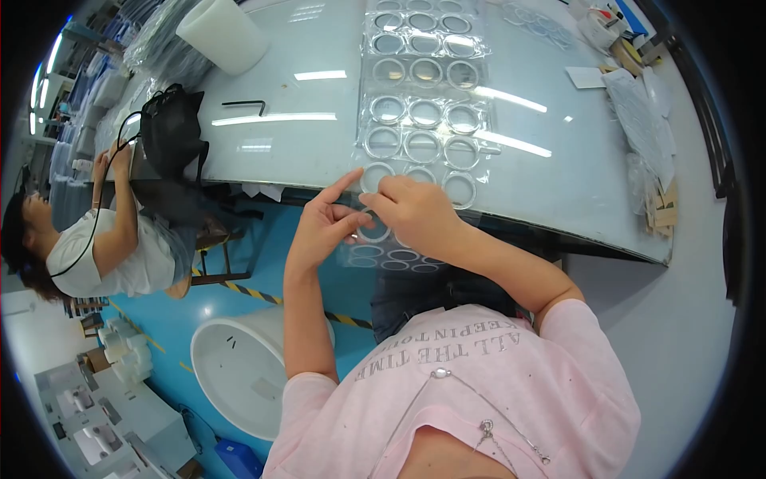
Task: The person is picking up small circular lenses or covers and placing them into a plastic sorting tray with multiple circular compartments.
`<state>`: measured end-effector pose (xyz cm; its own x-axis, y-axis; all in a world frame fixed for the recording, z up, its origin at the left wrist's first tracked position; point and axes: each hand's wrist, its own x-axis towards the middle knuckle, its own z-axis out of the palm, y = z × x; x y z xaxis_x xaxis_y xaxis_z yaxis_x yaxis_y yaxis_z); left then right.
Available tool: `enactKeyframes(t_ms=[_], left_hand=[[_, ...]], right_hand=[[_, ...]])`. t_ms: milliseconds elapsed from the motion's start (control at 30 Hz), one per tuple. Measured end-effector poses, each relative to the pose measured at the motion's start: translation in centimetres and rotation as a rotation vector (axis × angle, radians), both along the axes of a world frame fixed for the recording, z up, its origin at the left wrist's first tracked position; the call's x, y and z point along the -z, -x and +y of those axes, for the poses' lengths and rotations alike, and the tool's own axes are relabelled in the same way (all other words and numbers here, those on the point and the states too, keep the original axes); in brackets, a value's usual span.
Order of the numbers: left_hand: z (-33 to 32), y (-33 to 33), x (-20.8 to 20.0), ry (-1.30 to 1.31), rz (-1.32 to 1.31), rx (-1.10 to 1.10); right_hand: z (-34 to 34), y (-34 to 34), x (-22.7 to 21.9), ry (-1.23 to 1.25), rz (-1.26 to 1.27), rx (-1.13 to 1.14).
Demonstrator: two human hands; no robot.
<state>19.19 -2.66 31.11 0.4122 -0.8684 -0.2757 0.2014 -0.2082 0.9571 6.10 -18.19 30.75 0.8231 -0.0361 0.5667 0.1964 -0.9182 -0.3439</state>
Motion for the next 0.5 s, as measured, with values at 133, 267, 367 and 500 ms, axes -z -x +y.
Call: enactKeyframes(t_ms=[133, 267, 367, 500], left_hand=[[-0.3, 0.0, 0.1, 0.013, 0.011, -0.007], [-0.8, 0.3, -0.7, -0.038, 0.0, -0.047], [-0.4, -0.1, -0.4, -0.027, 0.014, -0.028], [-0.4, -0.1, -0.3, -0.046, 0.008, -0.019]], right_hand=[[1.0, -0.8, -0.3, 0.064, 0.054, 0.031], [1.1, -0.7, -0.8, 0.043, 0.099, 0.057], [0.6, 0.7, -1.5, 0.016, 0.181, 0.048], [-0.5, 3.7, -2.0, -0.03, 0.286, 0.098]])
